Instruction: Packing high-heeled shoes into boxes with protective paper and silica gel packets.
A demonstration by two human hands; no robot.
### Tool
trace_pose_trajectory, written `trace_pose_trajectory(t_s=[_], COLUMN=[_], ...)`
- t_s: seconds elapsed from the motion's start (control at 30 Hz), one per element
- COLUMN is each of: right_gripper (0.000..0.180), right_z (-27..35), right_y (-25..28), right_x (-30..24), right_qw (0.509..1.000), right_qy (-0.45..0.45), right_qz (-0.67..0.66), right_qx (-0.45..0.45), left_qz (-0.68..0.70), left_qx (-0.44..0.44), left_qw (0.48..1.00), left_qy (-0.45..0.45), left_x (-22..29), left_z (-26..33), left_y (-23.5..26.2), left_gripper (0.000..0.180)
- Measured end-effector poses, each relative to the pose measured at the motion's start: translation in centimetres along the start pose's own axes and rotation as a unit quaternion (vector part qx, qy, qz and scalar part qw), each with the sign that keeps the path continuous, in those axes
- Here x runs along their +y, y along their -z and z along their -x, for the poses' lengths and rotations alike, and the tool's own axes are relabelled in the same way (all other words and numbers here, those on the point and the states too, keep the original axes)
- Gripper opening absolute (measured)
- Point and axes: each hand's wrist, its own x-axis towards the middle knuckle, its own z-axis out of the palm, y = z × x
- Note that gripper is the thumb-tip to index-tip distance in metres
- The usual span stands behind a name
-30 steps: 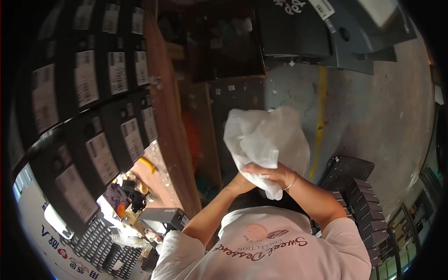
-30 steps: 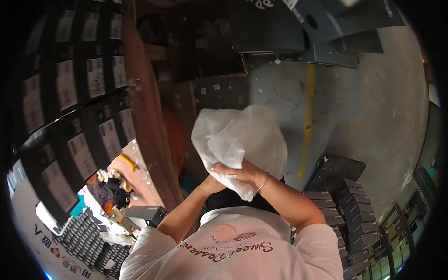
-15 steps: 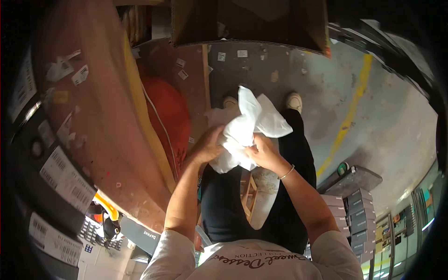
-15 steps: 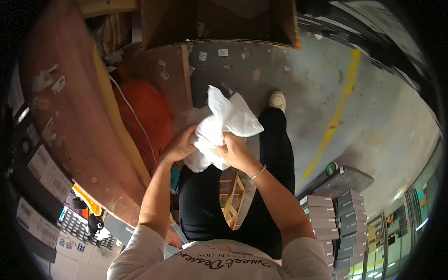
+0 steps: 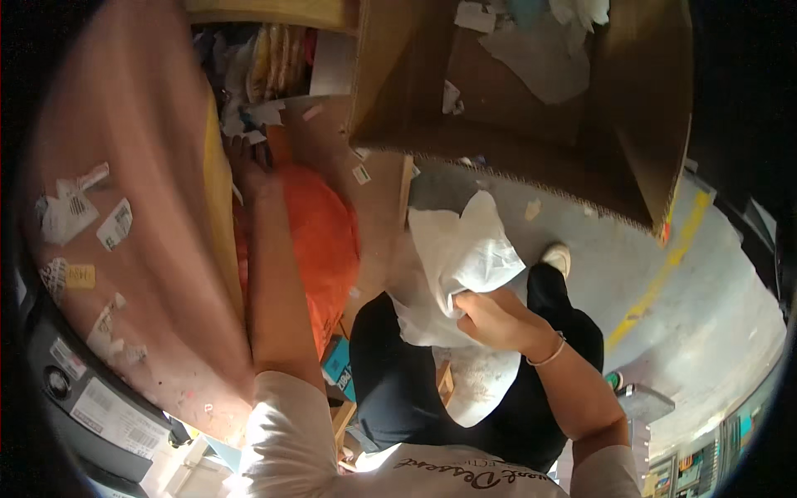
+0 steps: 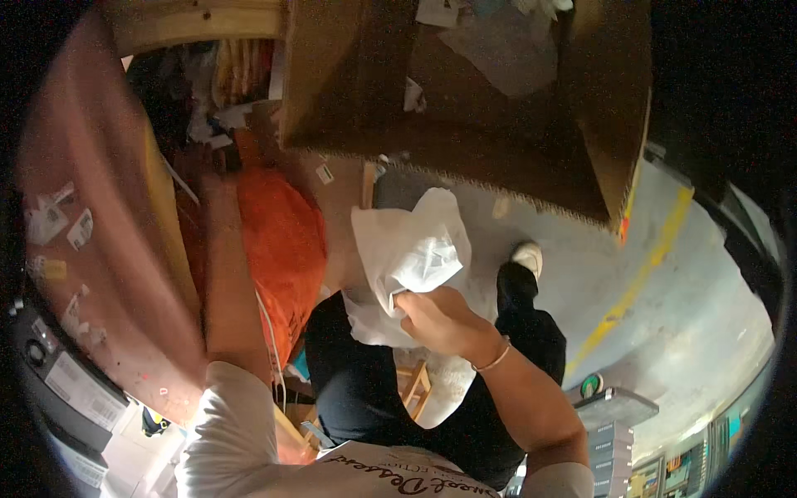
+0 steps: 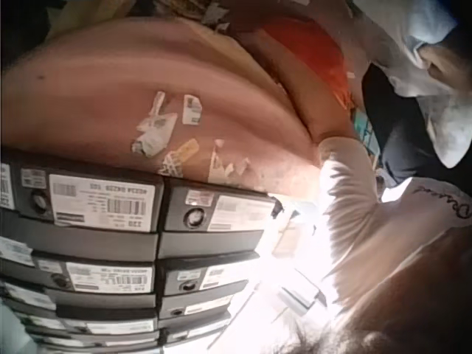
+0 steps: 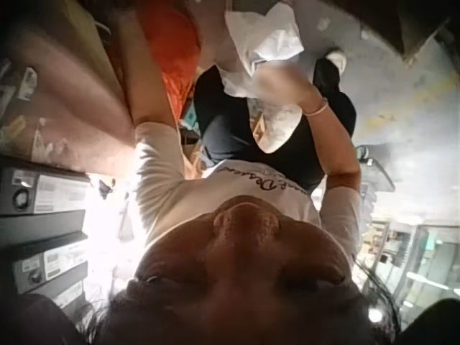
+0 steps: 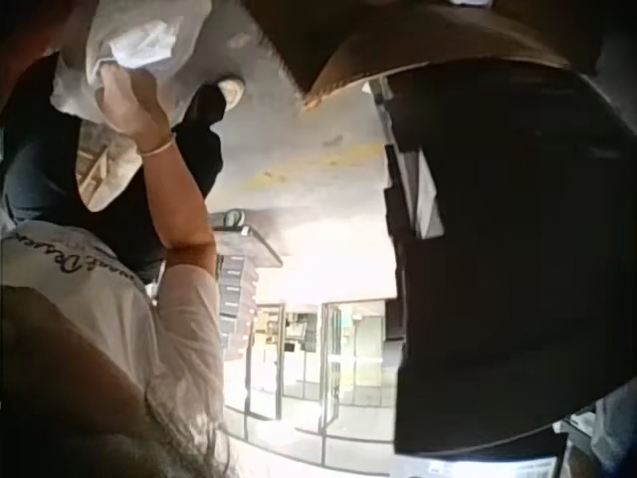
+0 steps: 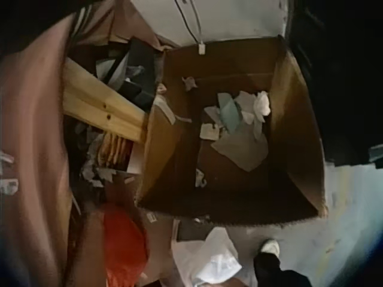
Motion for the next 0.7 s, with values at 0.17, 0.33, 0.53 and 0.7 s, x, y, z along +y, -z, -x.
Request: trace_pose_trajectory(t_s=[0.17,0.33,0.53,0.7], right_gripper=[0.01,0.014,0.014,0.011], right_z=[-0.4,0.1,0.2,0.2], right_y=[4.4,6.1,6.0,5.2], right_x=[-1.1,-2.0,-1.0,-0.6], right_qw=[0.993,0.984,0.979,0.988], right_qy=[0.089,0.109,0.058,0.096], right_qz=[0.068,0.14,0.193,0.112], right_qx=[0.021,0.018,-0.025,-0.04], left_qz=[-0.114,-0.239,-0.211,-0.222], left_qx=[-0.074,-0.07,-0.068,-0.098], left_qw=[0.991,0.968,0.975,0.969], left_qy=[0.013,0.009,0.035,0.037], left_x=[-3.6,-7.2,-10.5,-14.2], left_z=[-6.6,-9.2,-12.8,-6.1], left_y=[1.5,-0.9,1.8,9.6], left_gripper=[0.034,0.03,0.032,0.034])
